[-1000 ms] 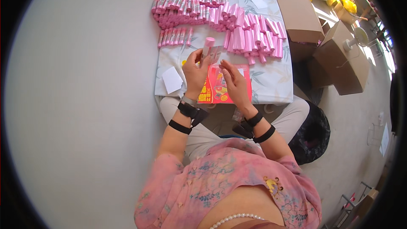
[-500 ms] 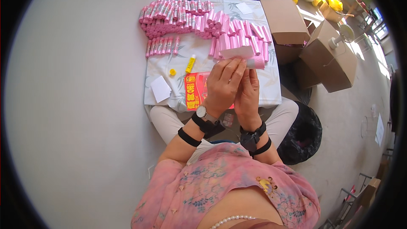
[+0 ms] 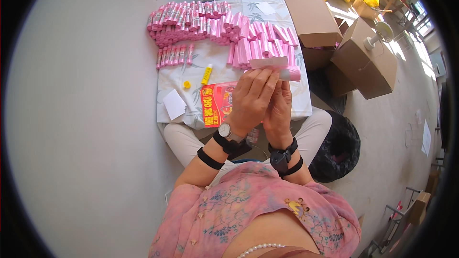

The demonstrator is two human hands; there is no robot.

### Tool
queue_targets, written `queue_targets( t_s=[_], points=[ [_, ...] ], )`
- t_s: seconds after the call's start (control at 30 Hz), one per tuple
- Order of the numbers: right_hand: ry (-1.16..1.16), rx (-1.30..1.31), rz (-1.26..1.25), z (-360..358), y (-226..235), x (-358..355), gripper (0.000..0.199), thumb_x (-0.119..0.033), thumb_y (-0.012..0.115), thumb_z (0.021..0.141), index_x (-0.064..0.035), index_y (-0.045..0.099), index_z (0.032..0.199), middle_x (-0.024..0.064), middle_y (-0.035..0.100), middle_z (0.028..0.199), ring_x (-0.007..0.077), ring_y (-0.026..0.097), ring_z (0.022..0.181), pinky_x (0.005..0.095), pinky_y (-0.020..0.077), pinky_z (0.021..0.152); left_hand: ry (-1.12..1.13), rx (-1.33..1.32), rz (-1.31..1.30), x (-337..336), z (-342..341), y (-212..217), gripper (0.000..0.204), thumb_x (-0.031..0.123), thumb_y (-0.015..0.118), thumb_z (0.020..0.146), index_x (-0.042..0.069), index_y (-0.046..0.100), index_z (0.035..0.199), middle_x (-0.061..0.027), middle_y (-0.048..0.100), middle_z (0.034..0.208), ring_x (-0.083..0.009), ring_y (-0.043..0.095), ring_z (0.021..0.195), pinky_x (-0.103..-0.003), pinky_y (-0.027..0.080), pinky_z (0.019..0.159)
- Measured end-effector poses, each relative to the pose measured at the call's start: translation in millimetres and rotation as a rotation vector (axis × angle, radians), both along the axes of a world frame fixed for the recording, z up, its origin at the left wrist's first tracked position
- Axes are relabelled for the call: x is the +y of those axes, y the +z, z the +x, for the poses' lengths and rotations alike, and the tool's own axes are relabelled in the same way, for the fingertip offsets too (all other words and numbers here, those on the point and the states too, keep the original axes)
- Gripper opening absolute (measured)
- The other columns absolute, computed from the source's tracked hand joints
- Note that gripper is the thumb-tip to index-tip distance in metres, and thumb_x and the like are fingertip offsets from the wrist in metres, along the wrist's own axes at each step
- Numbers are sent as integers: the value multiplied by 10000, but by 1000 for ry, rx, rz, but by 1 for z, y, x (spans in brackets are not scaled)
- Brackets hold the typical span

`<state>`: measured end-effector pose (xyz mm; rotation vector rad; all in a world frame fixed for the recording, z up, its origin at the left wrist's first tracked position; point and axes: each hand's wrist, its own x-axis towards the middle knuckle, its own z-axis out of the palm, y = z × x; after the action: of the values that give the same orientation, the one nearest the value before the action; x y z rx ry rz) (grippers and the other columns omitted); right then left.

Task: The recorder applies paper labels to pink plastic tubes using a glue stick.

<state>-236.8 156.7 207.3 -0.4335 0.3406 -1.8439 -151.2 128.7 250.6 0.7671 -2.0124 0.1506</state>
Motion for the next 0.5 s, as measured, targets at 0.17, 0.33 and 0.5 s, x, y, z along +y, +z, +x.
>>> queue_targets(
  t_s=[0.17, 0.33, 0.5],
  points=[
    [-7, 4, 41, 1, -3, 1, 348, -163, 607, 1038, -65, 546, 1366, 36, 658, 1261, 116, 638, 1116, 275, 517, 972, 17, 21, 18, 0, 1, -6, 428, 61, 726, 784, 58, 704, 1212, -83, 667, 1190, -273, 645, 1059, -378, 554, 885],
    [-18, 7, 59, 3, -3, 2, 346, -147, 612, 1035, -57, 548, 1363, 36, 658, 1262, 117, 631, 1132, 276, 514, 977, 9, 36, 38, 1, 3, -7, 432, 47, 728, 778, 57, 705, 1210, -81, 674, 1172, -273, 650, 1038, -381, 554, 872],
    [-43, 33, 67, 4, -3, 4, 357, -139, 621, 1030, -47, 543, 1366, 41, 653, 1270, 122, 624, 1148, 279, 509, 986, 10, 55, 41, 3, 4, -7, 443, 15, 721, 775, 55, 703, 1216, -79, 681, 1155, -274, 653, 1023, -380, 555, 858]
  ],
)
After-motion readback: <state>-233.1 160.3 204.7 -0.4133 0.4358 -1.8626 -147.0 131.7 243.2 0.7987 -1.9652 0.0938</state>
